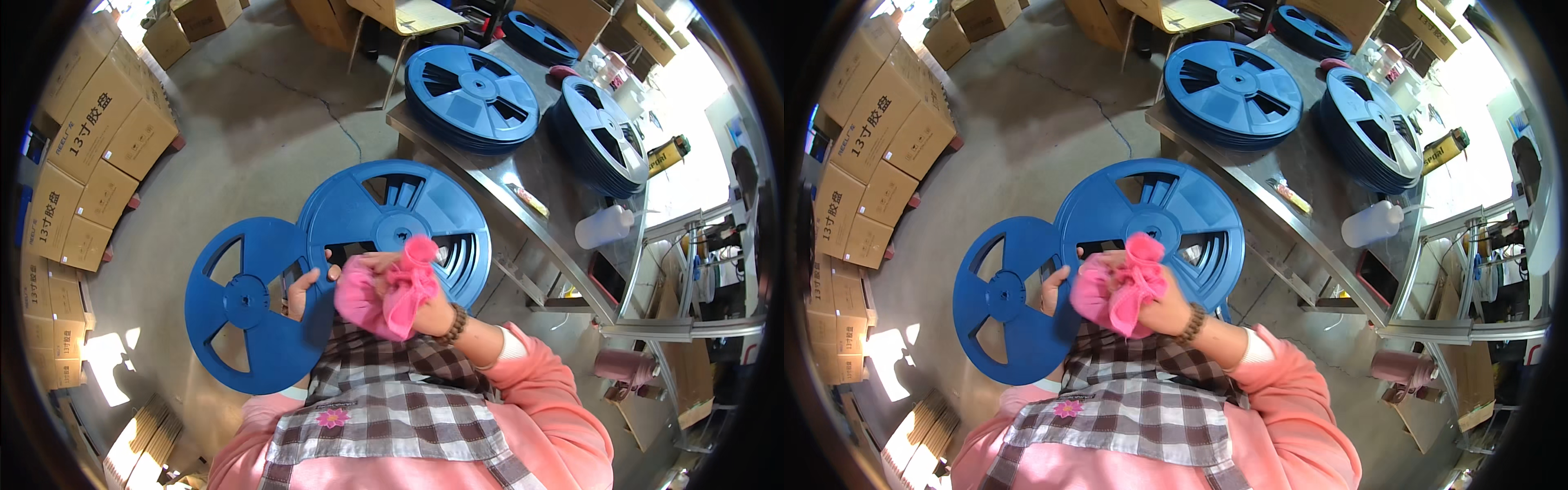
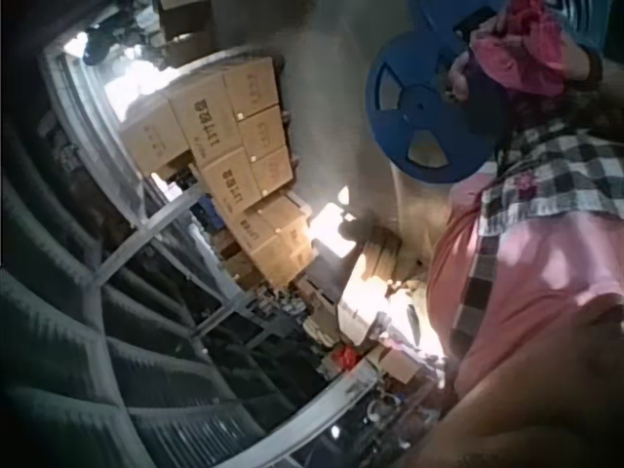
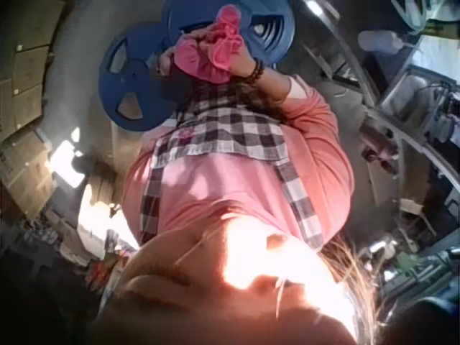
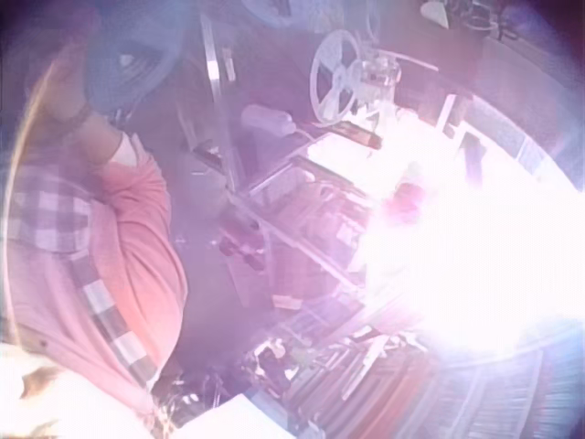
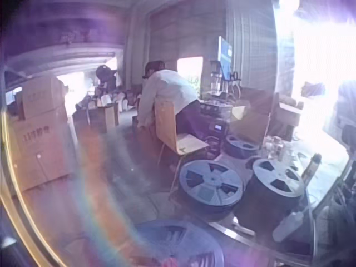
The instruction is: The person wipes the surface of blue plastic reels with a pink cloth, then uses a small metal tool to scrape edges and crevices. The person stacks the cleaned reels and continues scraping along the edges of the stack.
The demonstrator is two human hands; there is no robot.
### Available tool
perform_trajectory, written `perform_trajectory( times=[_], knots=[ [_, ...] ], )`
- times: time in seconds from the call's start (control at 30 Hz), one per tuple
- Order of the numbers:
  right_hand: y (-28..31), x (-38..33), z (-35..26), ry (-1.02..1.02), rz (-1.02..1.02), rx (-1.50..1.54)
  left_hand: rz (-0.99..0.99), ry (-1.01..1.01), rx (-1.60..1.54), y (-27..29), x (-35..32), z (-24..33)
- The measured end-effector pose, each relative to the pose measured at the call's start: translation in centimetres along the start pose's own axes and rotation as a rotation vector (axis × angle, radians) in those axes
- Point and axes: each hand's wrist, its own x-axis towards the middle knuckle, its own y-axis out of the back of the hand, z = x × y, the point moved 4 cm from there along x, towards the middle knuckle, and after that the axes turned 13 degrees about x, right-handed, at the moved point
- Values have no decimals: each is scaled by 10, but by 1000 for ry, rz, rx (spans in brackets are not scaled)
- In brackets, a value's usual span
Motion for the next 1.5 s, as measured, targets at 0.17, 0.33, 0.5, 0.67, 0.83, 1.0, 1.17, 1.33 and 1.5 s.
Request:
perform_trajectory(
  times=[0.17,0.33,0.5,0.67,0.83,1.0,1.17,1.33,1.5],
  knots=[
    [-7,-26,-21,132,-285,-699,-173,-22,-78,4,-3,10],
    [-21,-34,2,234,-371,-915,-51,-23,177,-1,1,17],
    [79,33,-5,55,90,-1105,20,-77,277,-8,15,22],
    [210,71,-12,150,876,-620,-13,-112,297,-10,17,21],
    [14,41,16,248,14,-766,62,-80,274,11,14,21],
    [-11,-17,31,26,-593,-859,156,-40,166,19,1,30],
    [165,-17,68,163,536,-489,258,-79,279,17,-19,42],
    [167,66,55,88,695,-570,220,-102,245,17,-17,35],
    [-8,2,27,302,-312,-898,218,-51,162,22,-10,27]
  ],
)
